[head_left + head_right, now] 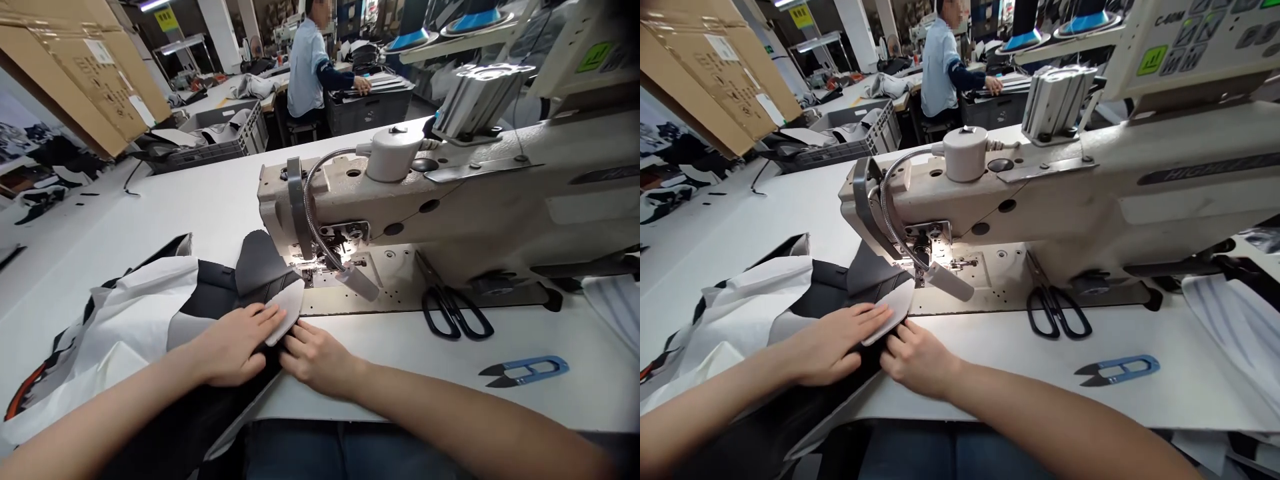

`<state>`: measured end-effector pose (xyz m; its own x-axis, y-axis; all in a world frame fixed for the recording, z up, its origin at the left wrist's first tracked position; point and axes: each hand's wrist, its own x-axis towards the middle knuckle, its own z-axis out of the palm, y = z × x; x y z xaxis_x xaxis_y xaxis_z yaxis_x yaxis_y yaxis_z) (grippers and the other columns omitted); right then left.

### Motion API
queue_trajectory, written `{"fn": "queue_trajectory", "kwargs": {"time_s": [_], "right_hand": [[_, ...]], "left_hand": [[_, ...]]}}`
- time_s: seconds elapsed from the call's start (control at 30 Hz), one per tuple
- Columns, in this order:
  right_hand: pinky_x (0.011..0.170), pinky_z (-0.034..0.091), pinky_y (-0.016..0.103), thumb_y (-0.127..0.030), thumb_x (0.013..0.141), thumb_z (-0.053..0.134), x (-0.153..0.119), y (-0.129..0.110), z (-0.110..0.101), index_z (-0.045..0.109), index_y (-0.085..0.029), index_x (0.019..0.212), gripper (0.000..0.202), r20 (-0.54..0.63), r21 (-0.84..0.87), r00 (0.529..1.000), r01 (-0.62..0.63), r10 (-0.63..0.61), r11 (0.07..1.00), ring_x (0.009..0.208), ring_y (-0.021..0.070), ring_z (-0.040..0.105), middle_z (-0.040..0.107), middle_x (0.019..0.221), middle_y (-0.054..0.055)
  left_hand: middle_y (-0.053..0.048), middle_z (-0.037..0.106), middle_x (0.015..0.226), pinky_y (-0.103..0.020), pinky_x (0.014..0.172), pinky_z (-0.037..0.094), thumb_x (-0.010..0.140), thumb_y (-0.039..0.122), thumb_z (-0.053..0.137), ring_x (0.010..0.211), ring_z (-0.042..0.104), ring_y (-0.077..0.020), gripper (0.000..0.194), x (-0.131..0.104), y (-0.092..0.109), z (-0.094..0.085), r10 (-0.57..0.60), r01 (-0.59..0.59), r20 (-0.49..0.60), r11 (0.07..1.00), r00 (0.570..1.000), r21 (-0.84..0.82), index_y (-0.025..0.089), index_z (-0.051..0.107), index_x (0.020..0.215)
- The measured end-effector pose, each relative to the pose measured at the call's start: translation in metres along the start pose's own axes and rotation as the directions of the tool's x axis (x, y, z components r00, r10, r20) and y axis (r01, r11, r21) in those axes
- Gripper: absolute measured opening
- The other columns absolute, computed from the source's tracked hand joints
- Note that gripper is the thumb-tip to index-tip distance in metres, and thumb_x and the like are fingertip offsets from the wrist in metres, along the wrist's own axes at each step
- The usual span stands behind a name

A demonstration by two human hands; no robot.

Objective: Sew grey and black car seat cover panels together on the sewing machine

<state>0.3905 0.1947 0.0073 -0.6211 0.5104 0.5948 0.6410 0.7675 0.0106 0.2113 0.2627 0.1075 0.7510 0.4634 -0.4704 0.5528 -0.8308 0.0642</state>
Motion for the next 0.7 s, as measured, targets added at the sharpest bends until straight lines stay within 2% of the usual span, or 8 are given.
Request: {"fn": "queue_trajectory", "kwargs": {"time_s": [0.07, 0.17, 0.23, 0.37, 0.43, 0.5, 0.63, 0.7], "right_hand": [[0.083, 0.046, 0.034, -0.009, 0.087, 0.046, -0.005, 0.009, -0.002, 0.057, -0.017, 0.073, 0.019, -0.015, 0.020, 0.998, 0.061, -0.060, 0.998, 0.077, 0.0181, 0.056, 0.060, 0.077, 0.005], [0.085, 0.046, 0.035, -0.008, 0.087, 0.046, -0.010, 0.014, -0.004, 0.057, -0.017, 0.073, 0.020, -0.020, 0.015, 0.998, 0.066, -0.066, 0.998, 0.074, 0.0178, 0.055, 0.059, 0.074, 0.004], [0.082, 0.047, 0.035, -0.007, 0.086, 0.046, -0.011, 0.010, -0.004, 0.056, -0.017, 0.070, 0.022, -0.008, 0.001, 1.000, 0.017, -0.017, 1.000, 0.070, 0.0174, 0.054, 0.057, 0.069, 0.003], [0.076, 0.047, 0.031, -0.006, 0.085, 0.047, -0.010, -0.002, -0.006, 0.055, -0.016, 0.070, 0.020, 0.028, -0.031, 0.997, -0.072, 0.072, 0.997, 0.070, 0.0168, 0.054, 0.057, 0.068, 0.004], [0.077, 0.047, 0.032, -0.007, 0.086, 0.047, -0.009, -0.005, -0.008, 0.057, -0.016, 0.077, 0.017, 0.010, -0.031, 0.996, -0.086, 0.087, 0.996, 0.071, 0.0172, 0.054, 0.057, 0.067, 0.004], [0.076, 0.047, 0.032, -0.008, 0.087, 0.047, -0.008, -0.007, -0.009, 0.058, -0.018, 0.082, 0.015, -0.019, -0.014, 0.996, -0.088, 0.087, 0.996, 0.070, 0.0173, 0.054, 0.056, 0.066, 0.003], [0.070, 0.047, 0.030, -0.007, 0.083, 0.047, -0.007, -0.009, -0.010, 0.052, -0.019, 0.066, 0.021, -0.026, 0.003, 0.997, -0.073, 0.074, 0.997, 0.066, 0.0170, 0.053, 0.056, 0.065, 0.003], [0.071, 0.047, 0.031, -0.006, 0.081, 0.047, -0.007, -0.009, -0.009, 0.050, -0.018, 0.062, 0.022, -0.004, -0.006, 0.997, -0.072, 0.072, 0.997, 0.065, 0.0171, 0.052, 0.055, 0.064, 0.004]], "left_hand": [[-0.013, 0.040, 0.145, -0.043, 0.095, 0.045, 0.086, 0.036, 0.042, 0.114, 0.053, -0.0285, 0.062, -0.001, 0.008, 0.000, -0.036, 0.037, -0.018, 0.999, 0.999, 0.011, 0.013, 0.033, 0.143], [-0.015, 0.054, 0.130, -0.043, 0.087, 0.048, 0.091, 0.052, 0.036, 0.100, 0.056, -0.0275, 0.061, 0.014, 0.015, 0.003, -0.084, 0.086, -0.079, 0.996, 0.993, 0.022, 0.013, 0.041, 0.138], [-0.015, 0.055, 0.125, -0.044, 0.086, 0.046, 0.092, 0.050, 0.036, 0.102, 0.054, -0.0287, 0.057, 0.031, 0.014, 0.009, -0.111, 0.125, -0.172, 0.990, 0.979, 0.071, 0.014, 0.044, 0.137], [-0.016, 0.040, 0.142, -0.042, 0.095, 0.041, 0.093, 0.034, 0.039, 0.121, 0.042, -0.0296, 0.044, 0.054, 0.008, 0.021, -0.087, 0.147, -0.361, 0.979, 0.928, 0.142, 0.012, 0.048, 0.129], [-0.014, 0.039, 0.143, -0.040, 0.094, 0.042, 0.092, 0.032, 0.041, 0.116, 0.044, -0.0276, 0.041, 0.056, 0.007, 0.022, -0.080, 0.132, -0.373, 0.984, 0.925, 0.116, 0.013, 0.050, 0.126], [-0.013, 0.046, 0.138, -0.039, 0.088, 0.045, 0.092, 0.032, 0.040, 0.104, 0.049, -0.0254, 0.043, 0.053, 0.007, 0.021, -0.107, 0.142, -0.342, 0.987, 0.933, 0.079, 0.014, 0.047, 0.131], [-0.012, 0.053, 0.125, -0.037, 0.080, 0.047, 0.093, 0.031, 0.035, 0.093, 0.052, -0.0241, 0.049, 0.050, 0.012, 0.018, -0.146, 0.178, -0.261, 0.979, 0.954, 0.103, 0.016, 0.038, 0.140], [-0.013, 0.051, 0.128, -0.039, 0.080, 0.047, 0.093, 0.031, 0.036, 0.097, 0.052, -0.0262, 0.049, 0.053, 0.013, 0.020, -0.151, 0.200, -0.282, 0.967, 0.947, 0.157, 0.015, 0.040, 0.139]]}}
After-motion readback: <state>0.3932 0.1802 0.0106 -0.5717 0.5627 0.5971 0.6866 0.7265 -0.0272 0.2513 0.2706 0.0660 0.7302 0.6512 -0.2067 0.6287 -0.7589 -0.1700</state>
